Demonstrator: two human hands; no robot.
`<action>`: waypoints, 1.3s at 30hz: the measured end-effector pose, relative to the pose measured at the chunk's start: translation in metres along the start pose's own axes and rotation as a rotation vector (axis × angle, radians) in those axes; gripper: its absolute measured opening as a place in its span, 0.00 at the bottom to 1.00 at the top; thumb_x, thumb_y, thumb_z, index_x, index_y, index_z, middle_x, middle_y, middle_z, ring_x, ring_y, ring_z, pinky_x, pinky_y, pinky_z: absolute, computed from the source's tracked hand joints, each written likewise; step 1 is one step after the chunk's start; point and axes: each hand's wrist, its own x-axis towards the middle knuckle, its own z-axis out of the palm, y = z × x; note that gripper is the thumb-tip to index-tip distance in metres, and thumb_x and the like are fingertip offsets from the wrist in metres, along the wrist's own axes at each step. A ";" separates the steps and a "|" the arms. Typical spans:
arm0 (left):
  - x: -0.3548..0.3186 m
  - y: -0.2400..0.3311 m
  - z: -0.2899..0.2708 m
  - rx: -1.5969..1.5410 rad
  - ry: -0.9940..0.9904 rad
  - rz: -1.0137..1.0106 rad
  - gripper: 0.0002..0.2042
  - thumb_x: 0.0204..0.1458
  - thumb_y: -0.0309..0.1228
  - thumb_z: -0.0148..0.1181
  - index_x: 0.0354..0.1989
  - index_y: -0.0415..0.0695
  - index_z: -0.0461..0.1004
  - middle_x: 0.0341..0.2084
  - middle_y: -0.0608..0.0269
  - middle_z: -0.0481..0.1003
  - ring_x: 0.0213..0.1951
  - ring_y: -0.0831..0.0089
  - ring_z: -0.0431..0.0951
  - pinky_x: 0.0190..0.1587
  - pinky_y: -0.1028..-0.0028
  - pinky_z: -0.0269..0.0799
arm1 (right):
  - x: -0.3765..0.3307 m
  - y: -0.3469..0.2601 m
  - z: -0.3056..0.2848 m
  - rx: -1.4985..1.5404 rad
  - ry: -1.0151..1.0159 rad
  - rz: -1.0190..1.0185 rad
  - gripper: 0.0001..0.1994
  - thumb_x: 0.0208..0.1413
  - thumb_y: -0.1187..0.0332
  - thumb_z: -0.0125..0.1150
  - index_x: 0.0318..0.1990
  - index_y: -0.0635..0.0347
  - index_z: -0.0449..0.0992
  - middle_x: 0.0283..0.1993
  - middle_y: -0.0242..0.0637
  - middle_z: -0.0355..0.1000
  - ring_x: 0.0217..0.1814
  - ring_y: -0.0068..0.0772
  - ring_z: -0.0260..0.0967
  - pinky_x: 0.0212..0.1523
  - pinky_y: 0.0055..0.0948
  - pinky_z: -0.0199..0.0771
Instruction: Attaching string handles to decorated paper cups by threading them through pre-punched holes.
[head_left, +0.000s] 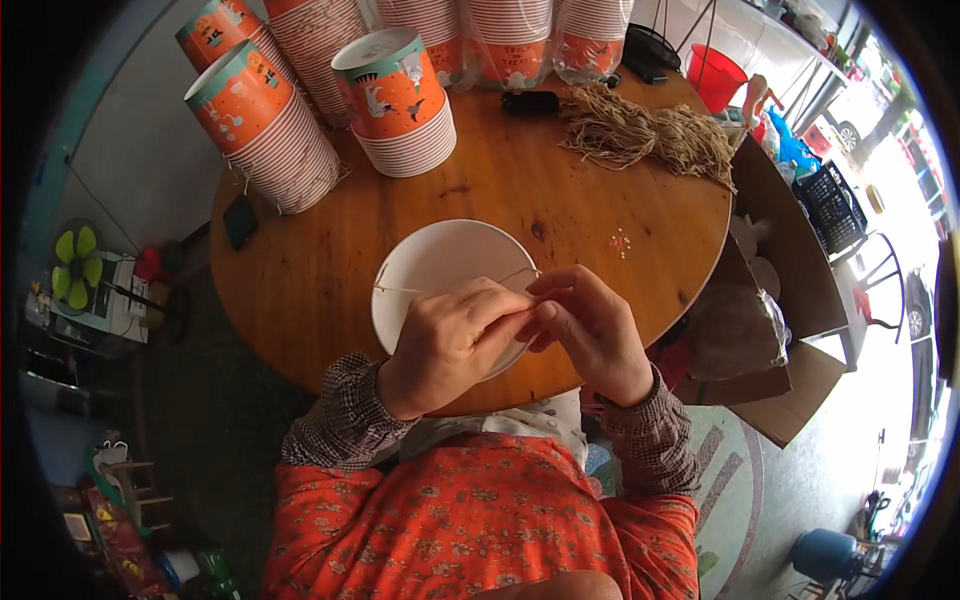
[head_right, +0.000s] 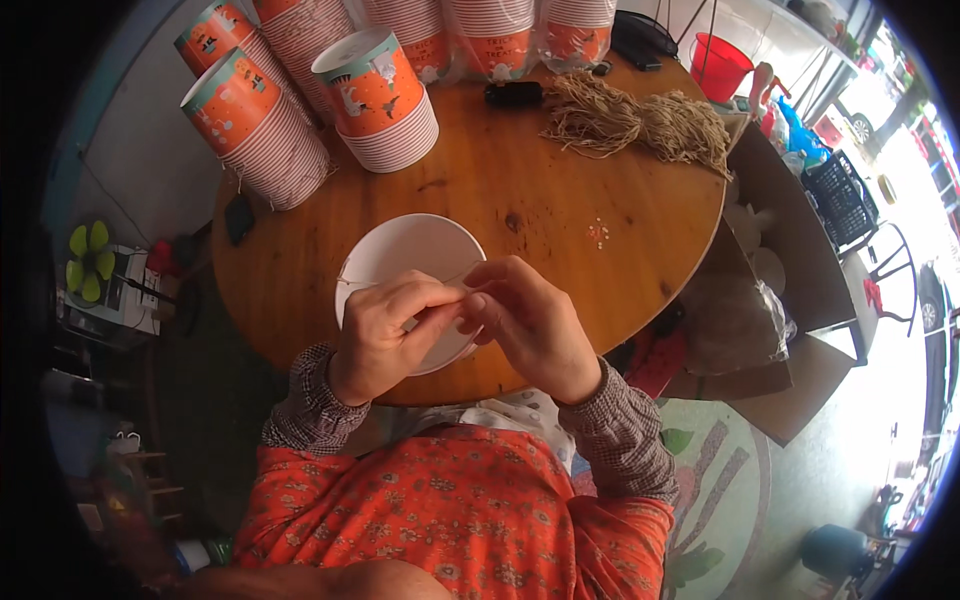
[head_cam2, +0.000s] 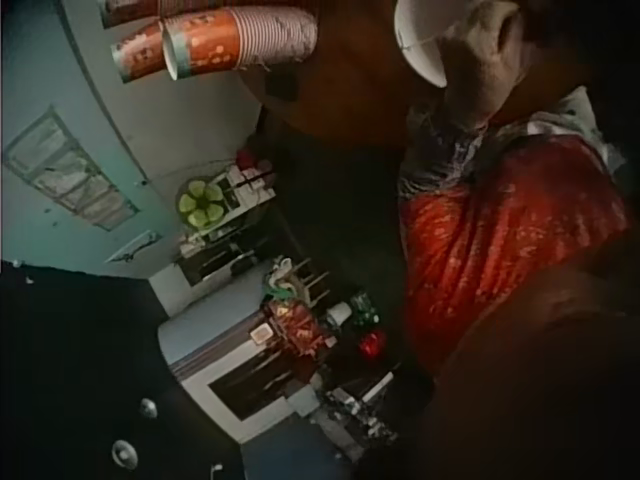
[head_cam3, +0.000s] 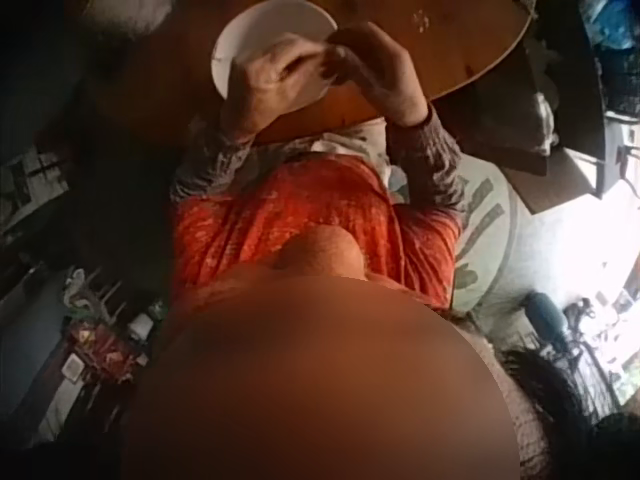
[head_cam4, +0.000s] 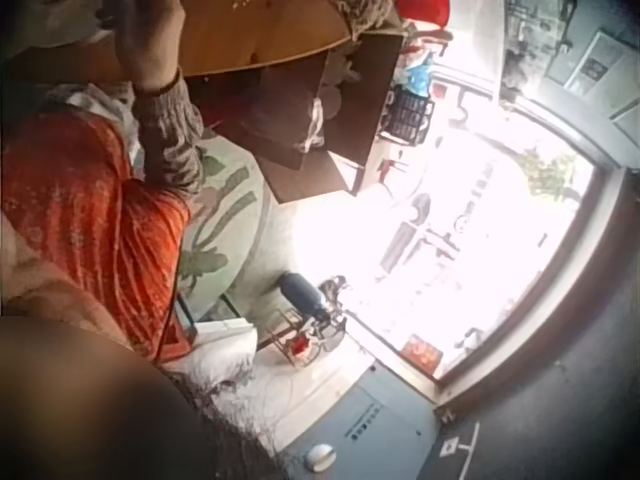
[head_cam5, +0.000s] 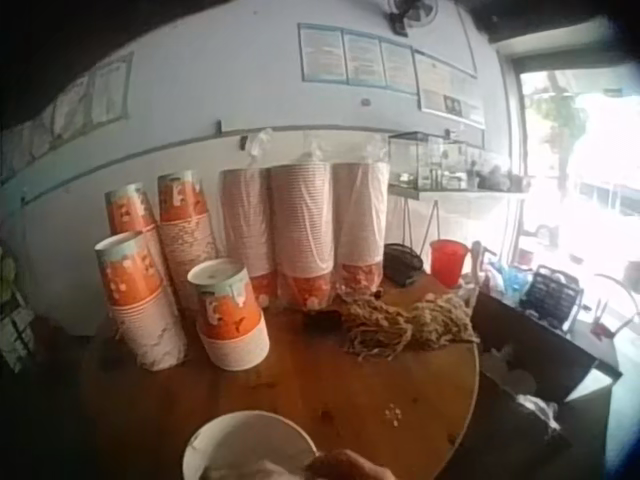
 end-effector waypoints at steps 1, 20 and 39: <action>0.001 -0.003 0.000 -0.004 -0.004 0.003 0.06 0.47 0.23 0.65 0.33 0.42 0.75 0.26 0.59 0.76 0.27 0.62 0.78 0.28 0.69 0.73 | 0.000 0.001 -0.005 0.000 0.007 -0.001 0.07 0.61 0.75 0.54 0.44 0.65 0.72 0.34 0.31 0.74 0.33 0.17 0.70 0.34 0.18 0.72; -0.023 -0.025 -0.030 0.151 0.095 -0.256 0.06 0.54 0.22 0.57 0.39 0.35 0.74 0.25 0.54 0.76 0.28 0.68 0.79 0.31 0.74 0.72 | 0.006 0.045 -0.027 0.075 0.319 -0.073 0.05 0.58 0.73 0.62 0.37 0.64 0.72 0.27 0.22 0.67 0.25 0.09 0.60 0.24 0.12 0.60; -0.020 -0.014 -0.029 0.053 0.084 -0.264 0.12 0.55 0.22 0.56 0.47 0.34 0.73 0.36 0.50 0.79 0.38 0.65 0.81 0.40 0.72 0.75 | 0.026 0.056 0.044 -0.239 0.400 -0.485 0.07 0.53 0.79 0.63 0.35 0.64 0.70 0.31 0.34 0.69 0.28 0.22 0.71 0.29 0.21 0.71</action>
